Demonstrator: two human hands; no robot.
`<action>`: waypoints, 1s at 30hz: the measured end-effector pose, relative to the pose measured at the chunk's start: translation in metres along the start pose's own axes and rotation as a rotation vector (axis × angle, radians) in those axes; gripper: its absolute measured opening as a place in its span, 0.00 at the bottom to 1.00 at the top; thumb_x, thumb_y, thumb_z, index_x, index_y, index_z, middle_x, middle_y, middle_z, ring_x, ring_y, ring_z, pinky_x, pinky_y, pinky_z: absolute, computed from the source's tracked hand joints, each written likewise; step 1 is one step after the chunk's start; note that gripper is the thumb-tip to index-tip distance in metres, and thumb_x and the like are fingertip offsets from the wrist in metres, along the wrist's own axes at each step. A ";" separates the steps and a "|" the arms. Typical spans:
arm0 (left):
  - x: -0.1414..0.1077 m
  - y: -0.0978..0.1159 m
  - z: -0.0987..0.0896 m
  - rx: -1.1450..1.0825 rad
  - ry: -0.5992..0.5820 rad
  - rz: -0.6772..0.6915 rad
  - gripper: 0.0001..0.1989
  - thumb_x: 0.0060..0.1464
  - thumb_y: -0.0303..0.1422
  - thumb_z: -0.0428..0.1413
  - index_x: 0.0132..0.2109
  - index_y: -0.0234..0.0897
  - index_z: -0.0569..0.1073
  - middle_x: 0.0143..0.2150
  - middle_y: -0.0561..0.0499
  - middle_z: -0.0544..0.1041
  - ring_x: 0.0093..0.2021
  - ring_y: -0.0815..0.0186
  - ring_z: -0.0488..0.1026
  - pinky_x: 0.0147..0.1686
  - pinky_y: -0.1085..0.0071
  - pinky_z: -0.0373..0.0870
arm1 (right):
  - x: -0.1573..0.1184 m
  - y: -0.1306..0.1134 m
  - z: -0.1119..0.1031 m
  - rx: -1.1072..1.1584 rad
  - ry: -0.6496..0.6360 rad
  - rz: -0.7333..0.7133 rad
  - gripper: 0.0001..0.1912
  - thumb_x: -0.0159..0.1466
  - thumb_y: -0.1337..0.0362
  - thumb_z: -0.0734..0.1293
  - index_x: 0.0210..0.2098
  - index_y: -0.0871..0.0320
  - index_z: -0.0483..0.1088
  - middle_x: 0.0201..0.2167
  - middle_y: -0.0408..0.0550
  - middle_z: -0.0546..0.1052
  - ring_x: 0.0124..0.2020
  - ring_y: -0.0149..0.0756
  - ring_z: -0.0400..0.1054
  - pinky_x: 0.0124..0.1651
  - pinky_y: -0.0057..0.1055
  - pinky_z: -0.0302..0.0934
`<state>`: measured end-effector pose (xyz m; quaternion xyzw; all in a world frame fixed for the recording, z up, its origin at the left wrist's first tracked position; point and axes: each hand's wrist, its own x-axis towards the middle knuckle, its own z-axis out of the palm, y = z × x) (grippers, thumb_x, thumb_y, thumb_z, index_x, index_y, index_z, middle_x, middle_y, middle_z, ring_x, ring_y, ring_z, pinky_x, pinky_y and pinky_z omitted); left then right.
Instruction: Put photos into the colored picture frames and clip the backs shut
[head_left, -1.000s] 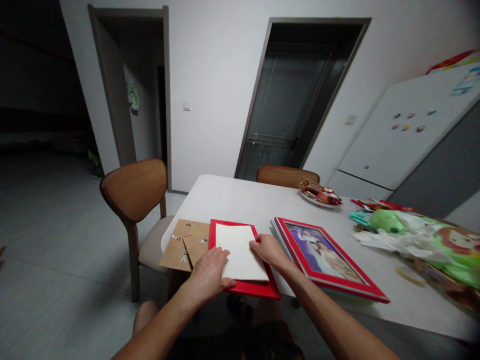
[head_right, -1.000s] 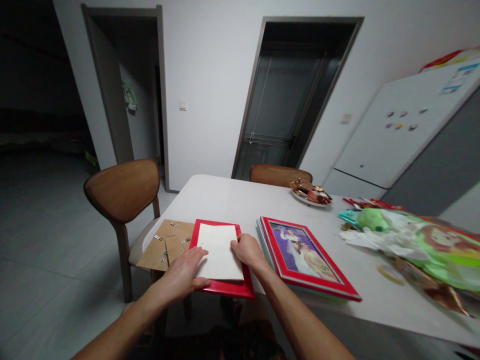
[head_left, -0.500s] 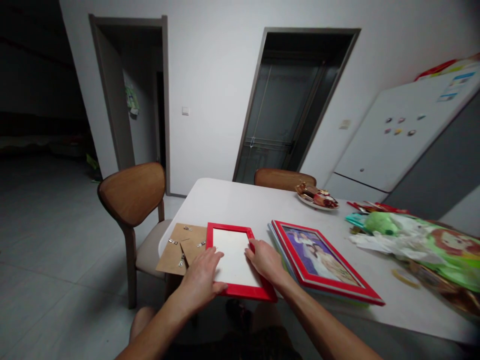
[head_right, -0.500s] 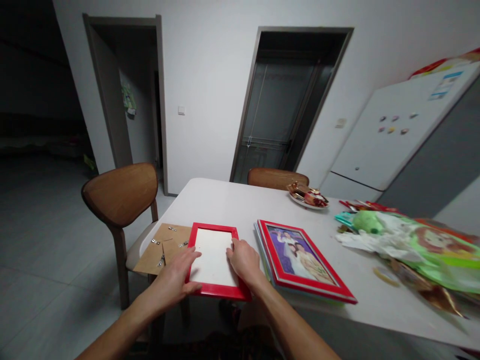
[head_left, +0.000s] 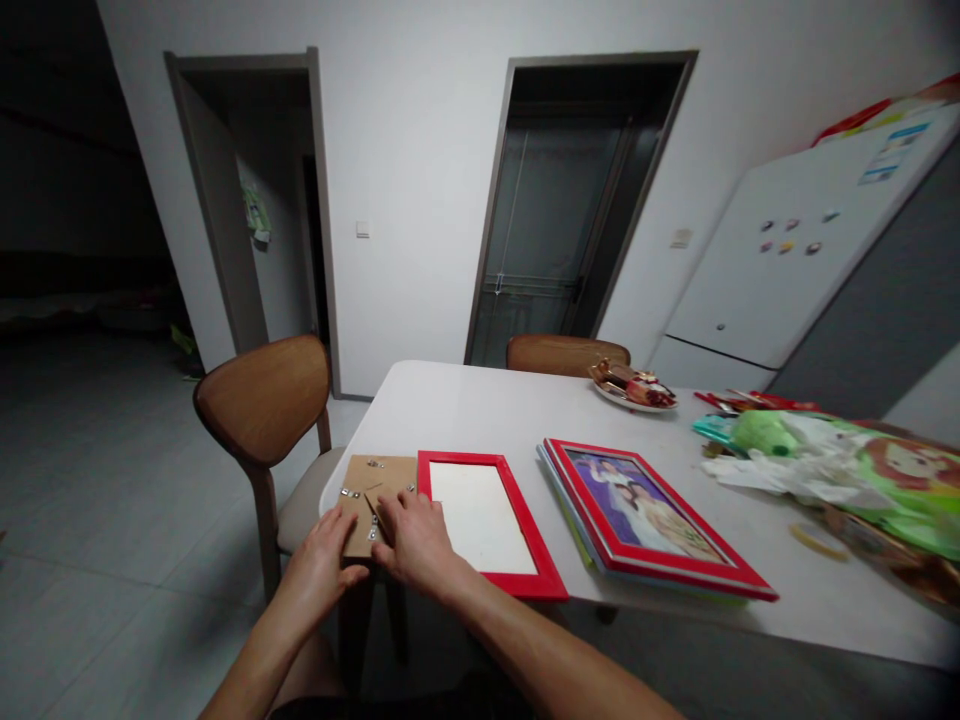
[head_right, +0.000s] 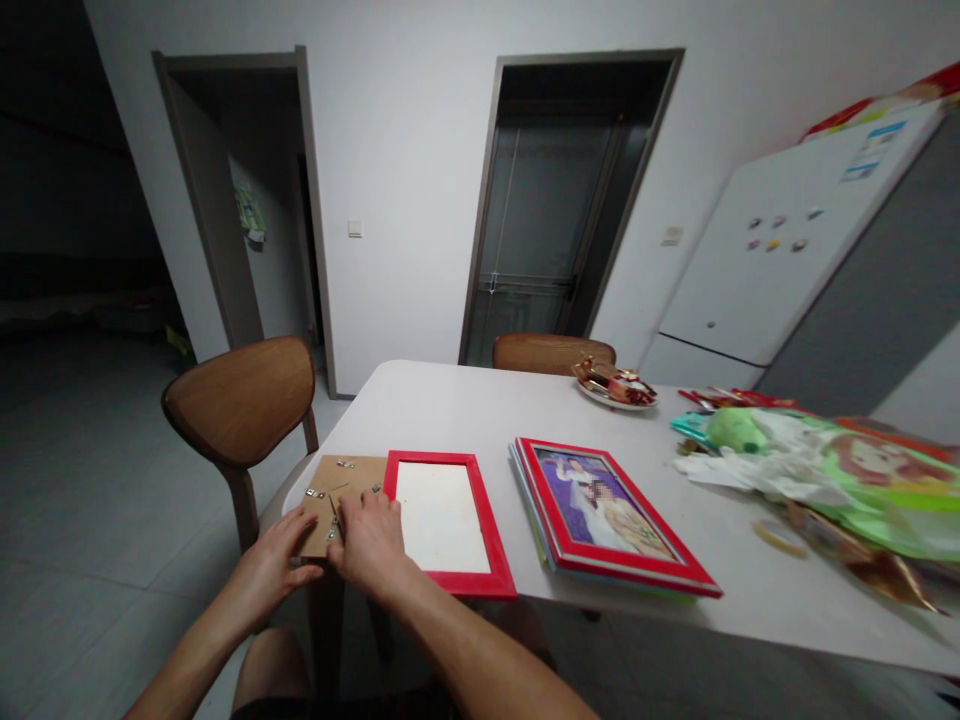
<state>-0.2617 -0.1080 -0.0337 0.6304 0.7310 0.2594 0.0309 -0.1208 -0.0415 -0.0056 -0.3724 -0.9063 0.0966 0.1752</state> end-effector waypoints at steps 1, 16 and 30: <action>-0.001 0.000 -0.001 -0.003 0.002 -0.005 0.22 0.38 0.27 0.56 0.45 0.34 0.66 0.52 0.41 0.67 0.52 0.56 0.62 0.51 0.61 0.59 | 0.001 0.001 0.000 0.028 -0.004 0.001 0.23 0.50 0.61 0.63 0.47 0.54 0.61 0.41 0.51 0.67 0.41 0.42 0.59 0.42 0.38 0.52; 0.003 0.095 -0.023 -0.158 0.142 0.188 0.23 0.42 0.28 0.57 0.48 0.34 0.64 0.54 0.41 0.64 0.54 0.60 0.61 0.53 0.63 0.58 | -0.041 0.055 -0.093 0.344 0.116 0.037 0.20 0.47 0.71 0.61 0.40 0.58 0.69 0.44 0.51 0.69 0.48 0.37 0.60 0.51 0.34 0.53; 0.001 0.120 0.033 -0.066 -0.188 0.210 0.14 0.48 0.34 0.53 0.43 0.37 0.66 0.48 0.45 0.68 0.53 0.59 0.60 0.51 0.61 0.55 | -0.067 0.120 -0.064 0.069 -0.106 0.055 0.22 0.49 0.70 0.59 0.43 0.59 0.69 0.50 0.55 0.65 0.50 0.40 0.58 0.52 0.34 0.51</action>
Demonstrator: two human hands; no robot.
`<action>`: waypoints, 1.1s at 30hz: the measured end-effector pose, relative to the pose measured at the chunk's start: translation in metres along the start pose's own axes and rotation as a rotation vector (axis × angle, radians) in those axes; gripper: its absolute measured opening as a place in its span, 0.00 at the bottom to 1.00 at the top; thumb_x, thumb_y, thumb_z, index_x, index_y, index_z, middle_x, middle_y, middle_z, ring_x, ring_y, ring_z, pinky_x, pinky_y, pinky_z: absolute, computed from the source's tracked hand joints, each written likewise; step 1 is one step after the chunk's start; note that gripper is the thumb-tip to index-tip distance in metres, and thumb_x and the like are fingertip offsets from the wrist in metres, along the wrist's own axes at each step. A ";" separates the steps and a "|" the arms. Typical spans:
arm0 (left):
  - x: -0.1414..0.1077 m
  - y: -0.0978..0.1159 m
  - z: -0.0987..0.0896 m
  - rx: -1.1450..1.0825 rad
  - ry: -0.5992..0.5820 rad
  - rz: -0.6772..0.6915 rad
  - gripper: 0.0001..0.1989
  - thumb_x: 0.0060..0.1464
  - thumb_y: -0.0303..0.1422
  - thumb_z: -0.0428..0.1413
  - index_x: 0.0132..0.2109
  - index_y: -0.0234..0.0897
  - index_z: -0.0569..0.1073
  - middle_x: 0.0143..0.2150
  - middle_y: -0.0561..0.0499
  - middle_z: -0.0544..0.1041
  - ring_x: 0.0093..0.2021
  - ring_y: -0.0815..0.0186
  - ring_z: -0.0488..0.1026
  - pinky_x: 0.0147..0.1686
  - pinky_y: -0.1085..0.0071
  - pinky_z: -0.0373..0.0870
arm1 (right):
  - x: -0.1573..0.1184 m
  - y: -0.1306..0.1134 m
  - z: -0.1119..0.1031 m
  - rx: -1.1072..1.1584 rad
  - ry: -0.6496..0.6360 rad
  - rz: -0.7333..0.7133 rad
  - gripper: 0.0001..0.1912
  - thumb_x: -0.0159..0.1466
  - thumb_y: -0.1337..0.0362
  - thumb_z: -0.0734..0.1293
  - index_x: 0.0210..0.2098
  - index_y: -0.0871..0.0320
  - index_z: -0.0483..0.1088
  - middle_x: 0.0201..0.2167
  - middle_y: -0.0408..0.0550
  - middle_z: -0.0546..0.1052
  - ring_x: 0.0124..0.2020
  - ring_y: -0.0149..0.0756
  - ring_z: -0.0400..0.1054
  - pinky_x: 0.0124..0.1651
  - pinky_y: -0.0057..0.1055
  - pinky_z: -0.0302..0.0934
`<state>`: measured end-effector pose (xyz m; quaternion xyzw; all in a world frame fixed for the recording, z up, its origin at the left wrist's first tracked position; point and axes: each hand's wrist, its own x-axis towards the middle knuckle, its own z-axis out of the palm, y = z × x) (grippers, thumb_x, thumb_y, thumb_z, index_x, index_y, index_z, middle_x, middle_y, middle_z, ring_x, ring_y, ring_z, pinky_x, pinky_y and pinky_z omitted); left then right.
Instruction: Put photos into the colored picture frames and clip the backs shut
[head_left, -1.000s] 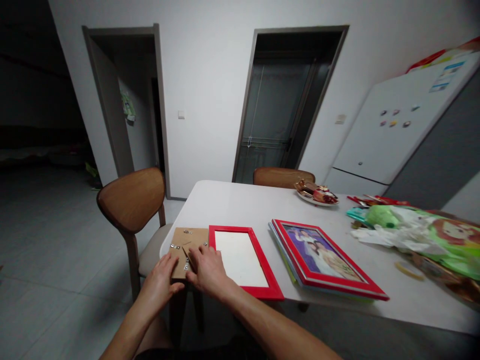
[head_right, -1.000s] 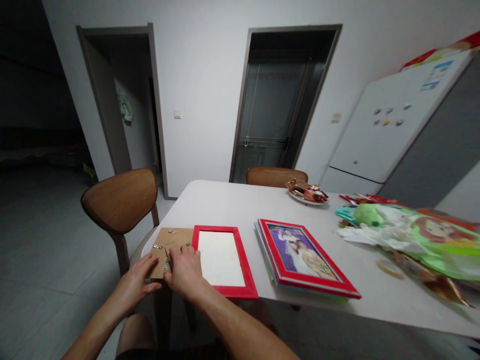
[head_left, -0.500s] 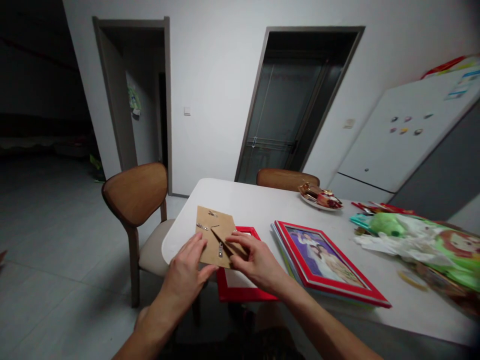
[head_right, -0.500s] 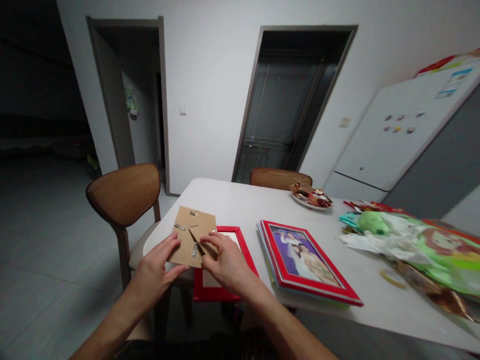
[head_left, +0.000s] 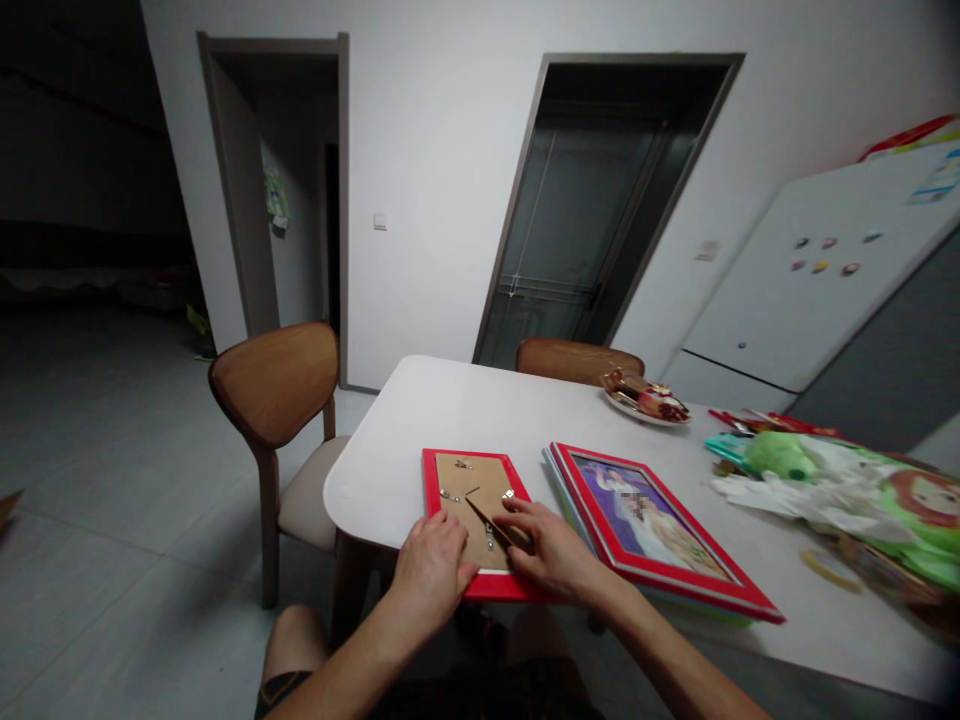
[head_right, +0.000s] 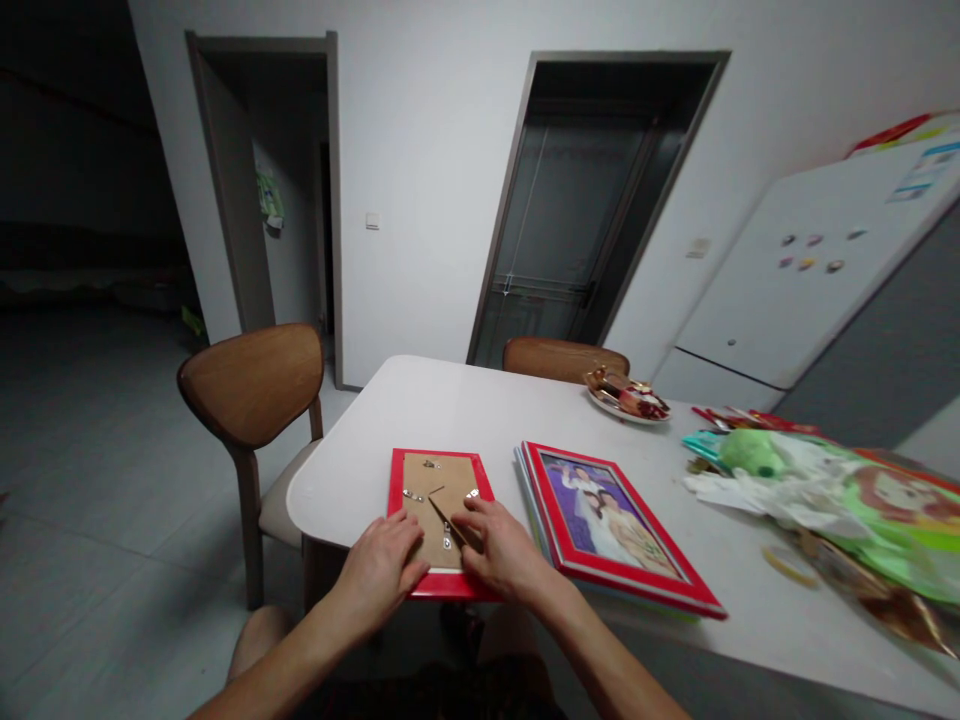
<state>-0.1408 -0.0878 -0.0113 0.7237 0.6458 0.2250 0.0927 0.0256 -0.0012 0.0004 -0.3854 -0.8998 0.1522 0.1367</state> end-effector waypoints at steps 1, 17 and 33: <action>-0.001 -0.001 0.001 -0.009 -0.029 0.011 0.18 0.47 0.37 0.54 0.45 0.36 0.65 0.52 0.43 0.66 0.55 0.57 0.57 0.53 0.59 0.52 | 0.000 -0.001 0.002 0.000 -0.001 -0.006 0.22 0.48 0.70 0.59 0.43 0.58 0.69 0.50 0.55 0.65 0.50 0.40 0.59 0.51 0.34 0.51; -0.006 -0.022 -0.003 -0.055 -0.085 0.159 0.16 0.36 0.29 0.61 0.35 0.37 0.67 0.55 0.44 0.63 0.55 0.58 0.57 0.53 0.61 0.53 | -0.006 -0.019 -0.003 -0.071 -0.031 -0.033 0.20 0.50 0.70 0.58 0.41 0.56 0.70 0.42 0.53 0.70 0.44 0.40 0.63 0.44 0.31 0.55; -0.002 -0.027 0.003 -0.208 -0.002 0.130 0.11 0.44 0.31 0.57 0.37 0.37 0.68 0.51 0.45 0.66 0.53 0.59 0.60 0.53 0.61 0.55 | -0.013 -0.014 0.020 -0.117 0.280 -0.032 0.15 0.55 0.62 0.60 0.42 0.55 0.68 0.46 0.52 0.68 0.47 0.41 0.59 0.48 0.40 0.52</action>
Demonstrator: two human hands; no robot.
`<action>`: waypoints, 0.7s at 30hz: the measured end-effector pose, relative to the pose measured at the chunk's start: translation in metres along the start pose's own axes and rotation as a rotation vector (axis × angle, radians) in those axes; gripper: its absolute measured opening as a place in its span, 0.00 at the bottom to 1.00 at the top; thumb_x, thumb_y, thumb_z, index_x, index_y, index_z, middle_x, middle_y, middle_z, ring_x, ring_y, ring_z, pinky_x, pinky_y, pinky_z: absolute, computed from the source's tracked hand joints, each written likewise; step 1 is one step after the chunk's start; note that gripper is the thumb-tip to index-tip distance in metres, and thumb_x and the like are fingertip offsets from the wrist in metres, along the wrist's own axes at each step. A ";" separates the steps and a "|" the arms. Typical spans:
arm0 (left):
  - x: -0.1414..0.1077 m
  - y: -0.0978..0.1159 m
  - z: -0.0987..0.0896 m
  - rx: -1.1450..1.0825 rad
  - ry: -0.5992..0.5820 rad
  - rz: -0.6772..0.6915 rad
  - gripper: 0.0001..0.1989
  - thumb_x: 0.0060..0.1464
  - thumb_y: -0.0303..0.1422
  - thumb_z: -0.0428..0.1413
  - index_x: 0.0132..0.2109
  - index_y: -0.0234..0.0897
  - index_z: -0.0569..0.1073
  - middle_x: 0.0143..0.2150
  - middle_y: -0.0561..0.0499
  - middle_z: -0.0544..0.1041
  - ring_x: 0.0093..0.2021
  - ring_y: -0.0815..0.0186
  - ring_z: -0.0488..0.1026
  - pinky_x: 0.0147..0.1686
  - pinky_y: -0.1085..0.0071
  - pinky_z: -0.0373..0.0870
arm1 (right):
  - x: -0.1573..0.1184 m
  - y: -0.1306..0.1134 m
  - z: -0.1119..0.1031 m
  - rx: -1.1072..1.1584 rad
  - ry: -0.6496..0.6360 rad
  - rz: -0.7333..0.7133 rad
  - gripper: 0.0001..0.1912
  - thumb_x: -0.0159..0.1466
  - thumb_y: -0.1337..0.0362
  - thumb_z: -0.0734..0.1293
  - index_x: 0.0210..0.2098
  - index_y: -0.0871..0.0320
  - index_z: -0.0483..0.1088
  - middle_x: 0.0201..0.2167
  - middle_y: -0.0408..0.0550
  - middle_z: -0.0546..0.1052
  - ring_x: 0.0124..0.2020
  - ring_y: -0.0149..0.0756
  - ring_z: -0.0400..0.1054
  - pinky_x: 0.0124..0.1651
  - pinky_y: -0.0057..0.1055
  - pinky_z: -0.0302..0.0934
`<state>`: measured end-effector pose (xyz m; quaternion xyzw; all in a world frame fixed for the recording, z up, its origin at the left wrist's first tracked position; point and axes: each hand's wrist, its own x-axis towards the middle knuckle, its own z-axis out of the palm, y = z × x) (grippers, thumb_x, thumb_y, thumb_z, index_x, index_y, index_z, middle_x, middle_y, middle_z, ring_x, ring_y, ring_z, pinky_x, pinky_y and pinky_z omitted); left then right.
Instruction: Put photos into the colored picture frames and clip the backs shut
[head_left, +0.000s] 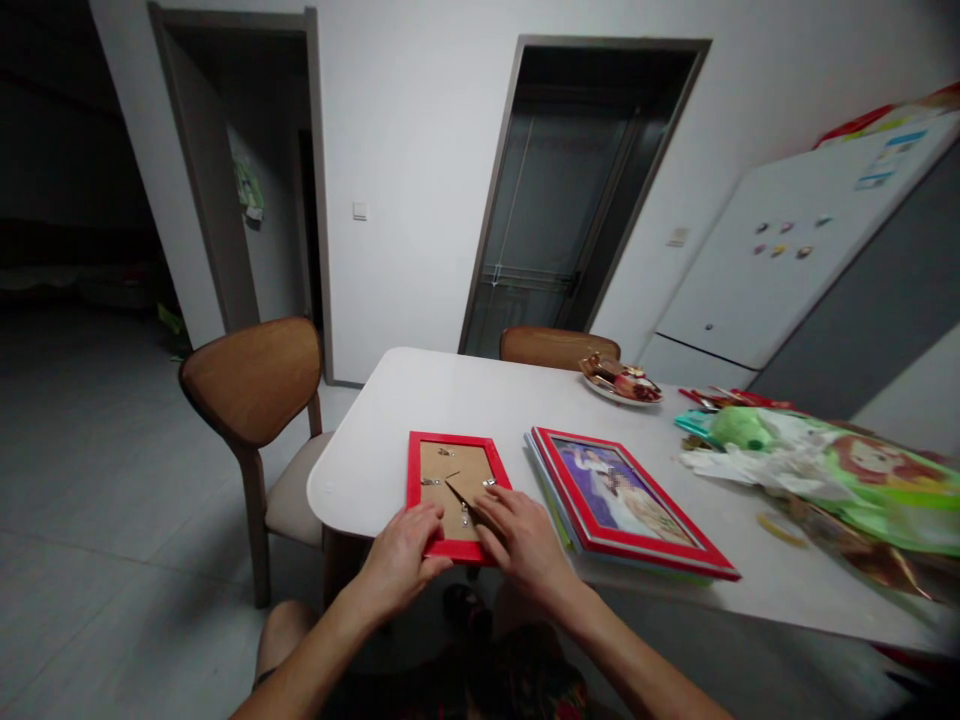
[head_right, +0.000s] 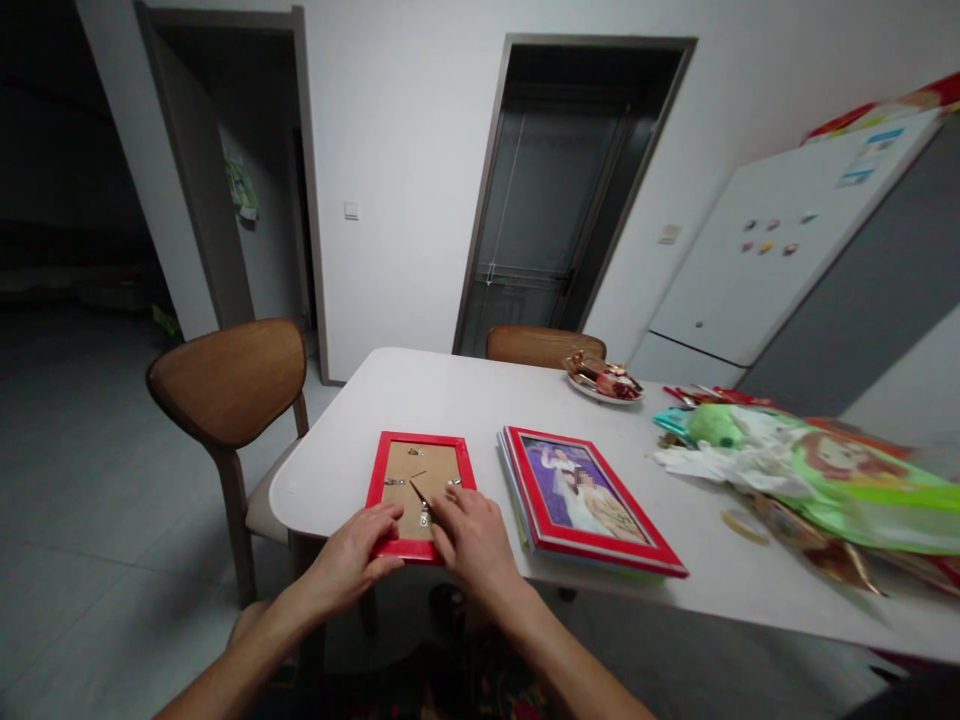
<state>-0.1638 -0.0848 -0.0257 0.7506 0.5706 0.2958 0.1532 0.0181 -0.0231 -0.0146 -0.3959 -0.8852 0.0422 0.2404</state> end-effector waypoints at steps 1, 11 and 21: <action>0.000 -0.001 -0.001 -0.015 -0.005 0.006 0.11 0.44 0.31 0.57 0.37 0.37 0.68 0.51 0.45 0.67 0.53 0.59 0.60 0.53 0.61 0.55 | -0.001 0.005 -0.003 0.057 0.001 0.065 0.18 0.54 0.61 0.62 0.44 0.57 0.66 0.45 0.53 0.69 0.46 0.41 0.60 0.47 0.39 0.54; 0.000 -0.006 -0.007 -0.053 -0.049 0.035 0.09 0.44 0.29 0.56 0.36 0.38 0.67 0.50 0.47 0.67 0.52 0.61 0.61 0.50 0.66 0.57 | 0.018 0.012 -0.037 0.744 0.020 0.360 0.24 0.50 0.55 0.64 0.44 0.60 0.66 0.35 0.51 0.75 0.35 0.37 0.68 0.37 0.33 0.62; 0.021 0.028 -0.008 0.197 -0.078 0.081 0.09 0.48 0.33 0.53 0.39 0.40 0.66 0.43 0.51 0.71 0.48 0.61 0.64 0.53 0.54 0.47 | 0.016 0.011 -0.020 0.954 0.201 0.426 0.25 0.50 0.52 0.63 0.43 0.61 0.63 0.28 0.48 0.73 0.28 0.34 0.68 0.31 0.31 0.61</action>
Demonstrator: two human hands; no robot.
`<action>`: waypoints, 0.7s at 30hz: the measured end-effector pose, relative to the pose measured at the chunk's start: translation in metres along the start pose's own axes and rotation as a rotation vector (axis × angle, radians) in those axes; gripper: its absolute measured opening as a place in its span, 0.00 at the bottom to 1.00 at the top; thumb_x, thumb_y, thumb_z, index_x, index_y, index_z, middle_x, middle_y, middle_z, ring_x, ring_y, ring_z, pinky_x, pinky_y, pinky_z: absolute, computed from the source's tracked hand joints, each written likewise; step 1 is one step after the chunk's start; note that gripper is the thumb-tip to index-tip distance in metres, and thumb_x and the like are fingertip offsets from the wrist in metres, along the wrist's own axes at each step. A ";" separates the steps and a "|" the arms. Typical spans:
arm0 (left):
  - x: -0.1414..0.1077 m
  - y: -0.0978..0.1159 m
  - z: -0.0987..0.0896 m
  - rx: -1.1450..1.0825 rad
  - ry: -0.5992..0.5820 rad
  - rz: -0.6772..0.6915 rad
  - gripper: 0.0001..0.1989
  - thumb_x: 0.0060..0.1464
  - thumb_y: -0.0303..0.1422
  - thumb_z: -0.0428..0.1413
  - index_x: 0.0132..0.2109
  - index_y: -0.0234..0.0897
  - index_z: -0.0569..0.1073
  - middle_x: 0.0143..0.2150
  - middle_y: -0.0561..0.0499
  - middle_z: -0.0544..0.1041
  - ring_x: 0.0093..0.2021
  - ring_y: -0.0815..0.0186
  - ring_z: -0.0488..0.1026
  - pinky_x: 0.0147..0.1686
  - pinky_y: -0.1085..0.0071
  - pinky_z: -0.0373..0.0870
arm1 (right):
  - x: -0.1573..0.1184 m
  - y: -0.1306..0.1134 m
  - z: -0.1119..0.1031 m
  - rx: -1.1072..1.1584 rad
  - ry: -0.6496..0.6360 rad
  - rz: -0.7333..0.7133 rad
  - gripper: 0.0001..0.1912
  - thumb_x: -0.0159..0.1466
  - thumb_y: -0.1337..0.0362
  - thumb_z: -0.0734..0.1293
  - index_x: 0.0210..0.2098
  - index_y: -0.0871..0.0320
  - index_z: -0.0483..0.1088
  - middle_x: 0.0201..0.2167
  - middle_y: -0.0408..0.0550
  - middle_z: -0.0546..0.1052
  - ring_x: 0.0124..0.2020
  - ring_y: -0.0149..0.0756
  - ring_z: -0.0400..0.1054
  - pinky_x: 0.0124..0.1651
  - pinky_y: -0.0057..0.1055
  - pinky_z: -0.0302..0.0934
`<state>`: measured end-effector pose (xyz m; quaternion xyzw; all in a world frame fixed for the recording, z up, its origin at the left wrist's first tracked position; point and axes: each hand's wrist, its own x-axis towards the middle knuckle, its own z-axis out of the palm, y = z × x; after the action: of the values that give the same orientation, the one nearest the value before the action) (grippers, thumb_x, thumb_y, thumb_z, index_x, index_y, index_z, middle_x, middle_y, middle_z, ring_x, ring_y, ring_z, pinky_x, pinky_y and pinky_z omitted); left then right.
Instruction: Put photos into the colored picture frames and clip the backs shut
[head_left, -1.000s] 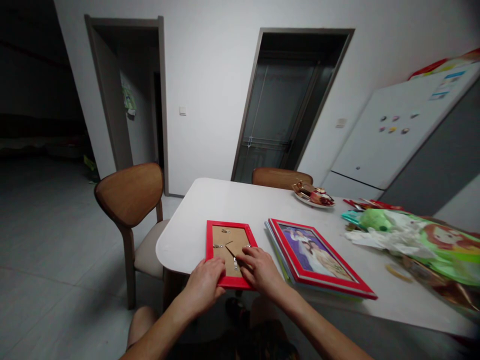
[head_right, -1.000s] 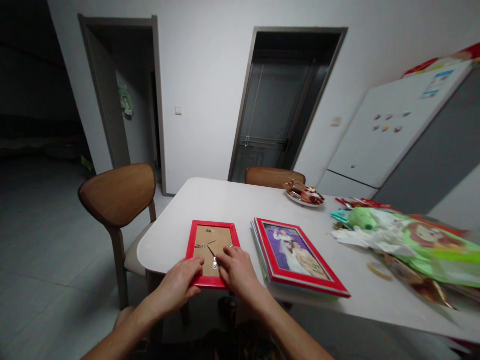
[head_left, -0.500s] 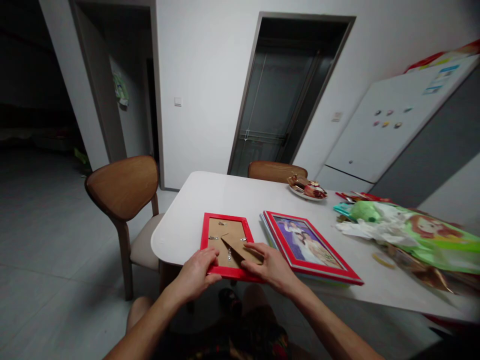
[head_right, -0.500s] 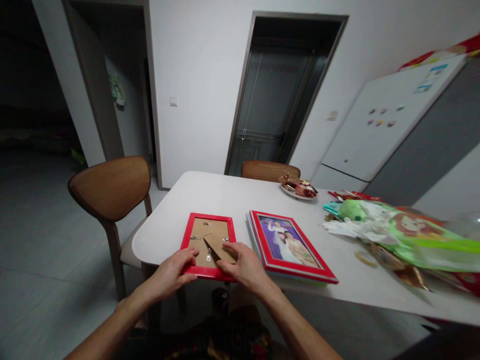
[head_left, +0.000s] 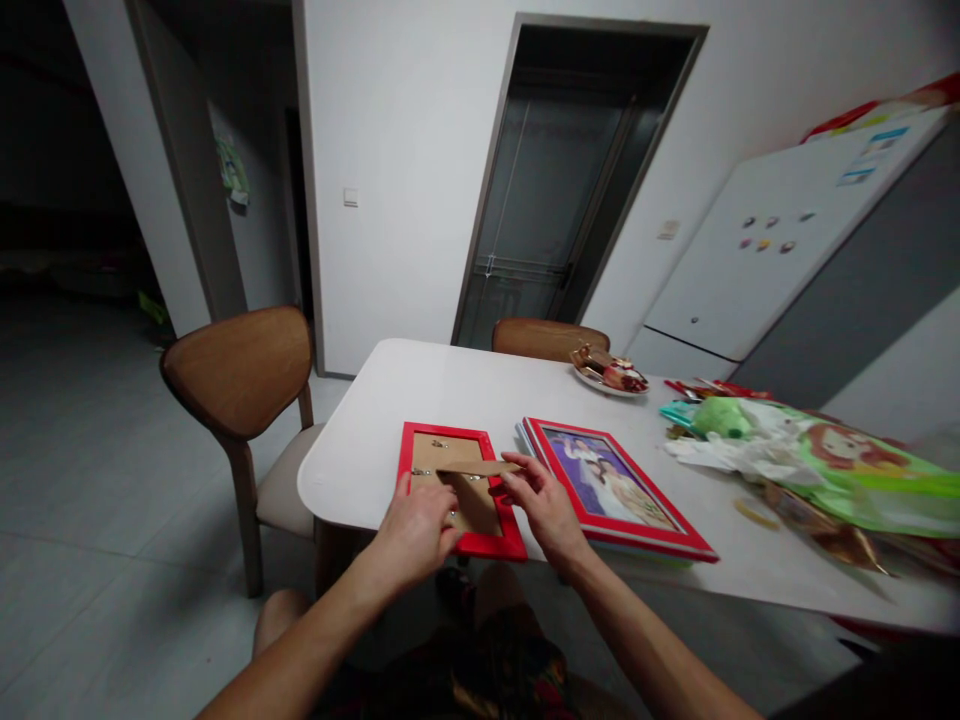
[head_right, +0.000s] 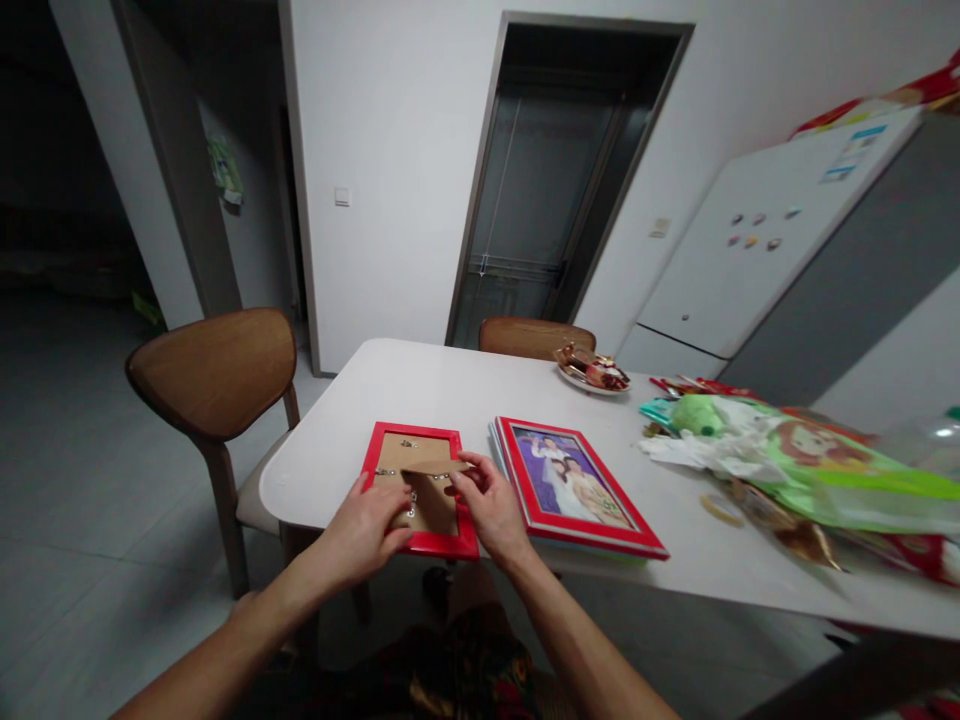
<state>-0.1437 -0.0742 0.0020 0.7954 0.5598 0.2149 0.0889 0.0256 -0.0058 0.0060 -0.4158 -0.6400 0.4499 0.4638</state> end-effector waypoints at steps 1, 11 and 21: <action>0.006 0.005 0.002 0.016 -0.016 0.062 0.10 0.48 0.34 0.52 0.40 0.40 0.67 0.45 0.51 0.70 0.50 0.60 0.61 0.54 0.53 0.45 | 0.000 0.000 0.001 -0.008 -0.009 -0.008 0.24 0.50 0.52 0.63 0.42 0.60 0.64 0.28 0.48 0.73 0.28 0.33 0.68 0.31 0.30 0.61; -0.007 -0.014 0.015 0.145 0.045 -0.130 0.24 0.47 0.42 0.52 0.49 0.33 0.63 0.52 0.40 0.65 0.53 0.54 0.59 0.53 0.55 0.52 | -0.009 0.010 -0.009 -0.578 -0.219 -0.093 0.12 0.54 0.58 0.60 0.23 0.60 0.69 0.28 0.47 0.72 0.32 0.35 0.65 0.38 0.31 0.58; -0.019 -0.030 0.023 0.109 0.157 -0.112 0.27 0.41 0.36 0.59 0.49 0.34 0.60 0.52 0.40 0.65 0.53 0.56 0.59 0.54 0.54 0.50 | 0.033 0.028 0.014 -1.074 -0.180 -0.227 0.13 0.57 0.64 0.58 0.36 0.57 0.72 0.37 0.51 0.72 0.38 0.34 0.63 0.42 0.26 0.53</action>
<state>-0.1643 -0.0790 -0.0350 0.7473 0.6193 0.2407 0.0132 0.0076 0.0293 -0.0158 -0.4821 -0.8574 0.0414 0.1756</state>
